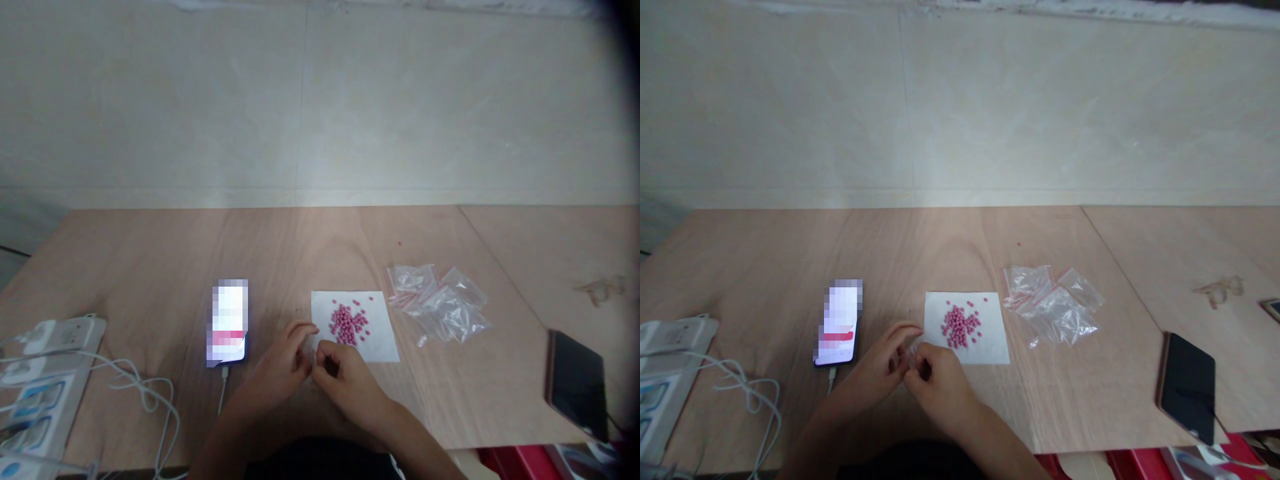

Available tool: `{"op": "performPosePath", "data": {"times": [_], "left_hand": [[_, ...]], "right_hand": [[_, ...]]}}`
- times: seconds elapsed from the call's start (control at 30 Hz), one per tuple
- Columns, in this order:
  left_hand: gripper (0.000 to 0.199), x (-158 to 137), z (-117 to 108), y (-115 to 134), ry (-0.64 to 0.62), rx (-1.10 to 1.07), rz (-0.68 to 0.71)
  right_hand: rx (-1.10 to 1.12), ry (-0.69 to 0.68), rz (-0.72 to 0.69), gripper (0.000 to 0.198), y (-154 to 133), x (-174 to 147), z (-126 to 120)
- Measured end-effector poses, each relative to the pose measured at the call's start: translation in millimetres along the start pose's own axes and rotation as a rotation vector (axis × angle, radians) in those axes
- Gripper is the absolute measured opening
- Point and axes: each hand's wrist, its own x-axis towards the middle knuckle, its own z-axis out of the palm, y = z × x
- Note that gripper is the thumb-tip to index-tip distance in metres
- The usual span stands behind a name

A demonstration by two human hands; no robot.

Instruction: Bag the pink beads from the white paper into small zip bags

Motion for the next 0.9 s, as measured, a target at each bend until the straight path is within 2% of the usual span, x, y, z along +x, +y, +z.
{"op": "performPosePath", "data": {"times": [0.17, 0.37, 0.5, 0.63, 0.83, 0.9], "left_hand": [[0.035, 1.2, -4.2, -6.3, 0.021, 0.028, 0.013], [0.018, -0.2, 0.8, 2.9, 0.074, 0.003, 0.04], [0.029, -3.0, -1.8, 4.1, 0.032, 0.002, 0.078], [0.037, -7.1, -10.8, 2.5, -0.001, 0.037, 0.114], [0.021, -21.2, -17.1, 12.5, -0.064, 0.111, 0.148], [0.041, -27.0, -13.4, 13.5, -0.095, 0.128, 0.174]], "right_hand": [[-0.198, 0.09, 0.075, 0.017, 2.9, -0.8, -2.0], [-0.314, 0.04, 0.114, 0.015, 6.7, -0.3, 2.2], [-0.363, 0.043, 0.114, 0.009, 11.2, 3.3, 3.3], [-0.332, 0.104, 0.087, 0.012, 11.1, 1.0, 2.3], [-0.167, 0.109, 0.086, 0.02, 7.7, -7.5, 1.6], [-0.1, 0.1, 0.101, 0.023, 6.3, -8.3, 0.6]]}}
